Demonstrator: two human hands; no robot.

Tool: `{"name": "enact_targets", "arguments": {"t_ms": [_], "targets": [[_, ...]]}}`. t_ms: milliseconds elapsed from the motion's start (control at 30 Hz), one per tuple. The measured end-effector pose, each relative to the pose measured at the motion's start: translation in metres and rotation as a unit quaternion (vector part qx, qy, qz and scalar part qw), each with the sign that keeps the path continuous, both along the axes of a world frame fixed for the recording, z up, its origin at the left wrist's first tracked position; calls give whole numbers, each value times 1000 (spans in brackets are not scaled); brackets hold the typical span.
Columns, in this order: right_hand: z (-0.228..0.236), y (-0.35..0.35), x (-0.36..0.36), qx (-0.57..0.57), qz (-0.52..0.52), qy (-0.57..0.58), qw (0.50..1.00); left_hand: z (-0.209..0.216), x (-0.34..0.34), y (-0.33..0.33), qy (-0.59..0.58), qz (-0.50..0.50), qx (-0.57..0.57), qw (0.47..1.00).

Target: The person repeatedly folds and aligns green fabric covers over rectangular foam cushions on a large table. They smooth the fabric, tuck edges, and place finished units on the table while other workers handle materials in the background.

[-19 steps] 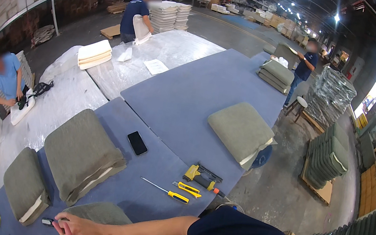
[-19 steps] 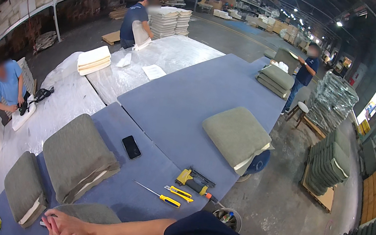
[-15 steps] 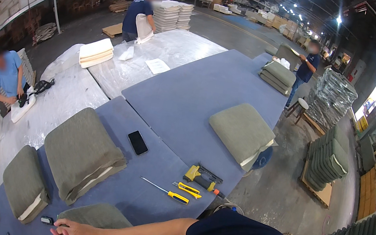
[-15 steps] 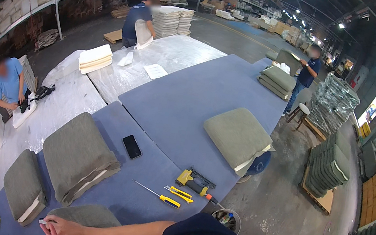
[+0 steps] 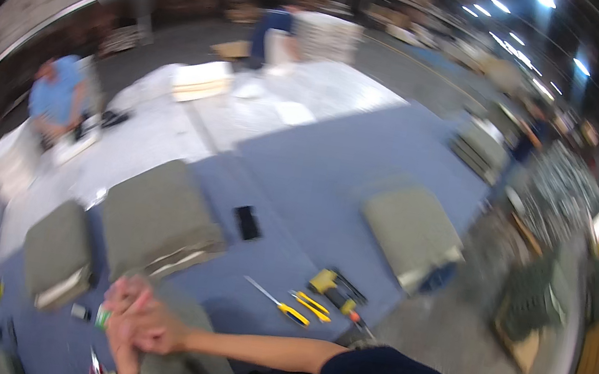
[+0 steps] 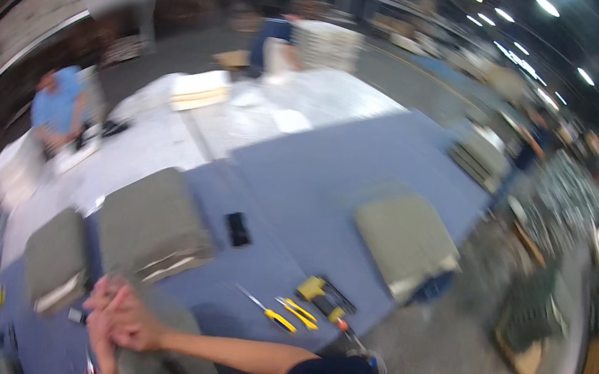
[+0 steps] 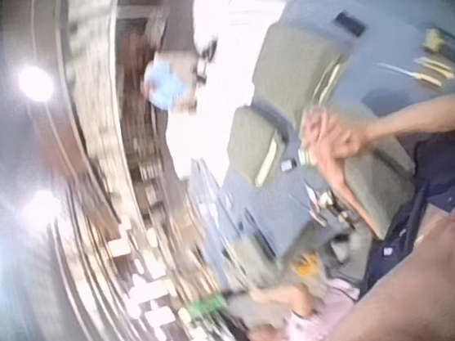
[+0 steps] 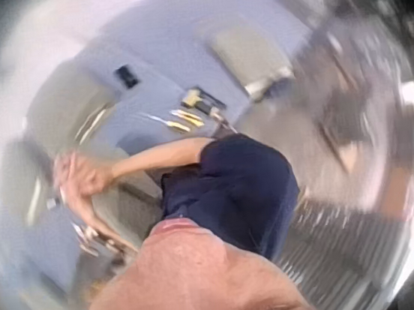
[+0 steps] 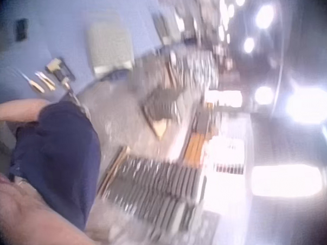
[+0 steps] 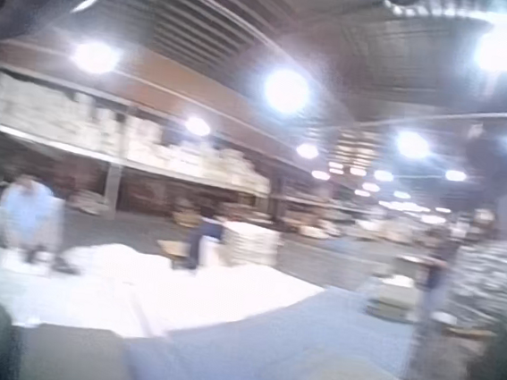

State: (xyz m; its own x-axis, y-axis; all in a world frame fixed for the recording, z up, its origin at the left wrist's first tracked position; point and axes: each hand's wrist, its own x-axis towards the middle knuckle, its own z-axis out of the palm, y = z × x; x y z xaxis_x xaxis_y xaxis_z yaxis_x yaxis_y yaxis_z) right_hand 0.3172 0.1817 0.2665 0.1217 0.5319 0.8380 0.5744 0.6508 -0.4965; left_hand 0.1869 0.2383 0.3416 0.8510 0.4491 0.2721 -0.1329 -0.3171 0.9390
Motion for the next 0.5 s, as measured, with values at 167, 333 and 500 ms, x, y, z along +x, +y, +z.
{"name": "enact_targets", "arguments": {"t_ms": [167,333,500], "targets": [[51,1,58,-192,140,48,970,-13,48,-5,-151,27,-25,988],[80,48,72,-342,212,38,915,-15,87,6,-175,262,-3,949],[102,49,33,-378,103,-52,919,-3,17,-27,107,235,99,961]]}}
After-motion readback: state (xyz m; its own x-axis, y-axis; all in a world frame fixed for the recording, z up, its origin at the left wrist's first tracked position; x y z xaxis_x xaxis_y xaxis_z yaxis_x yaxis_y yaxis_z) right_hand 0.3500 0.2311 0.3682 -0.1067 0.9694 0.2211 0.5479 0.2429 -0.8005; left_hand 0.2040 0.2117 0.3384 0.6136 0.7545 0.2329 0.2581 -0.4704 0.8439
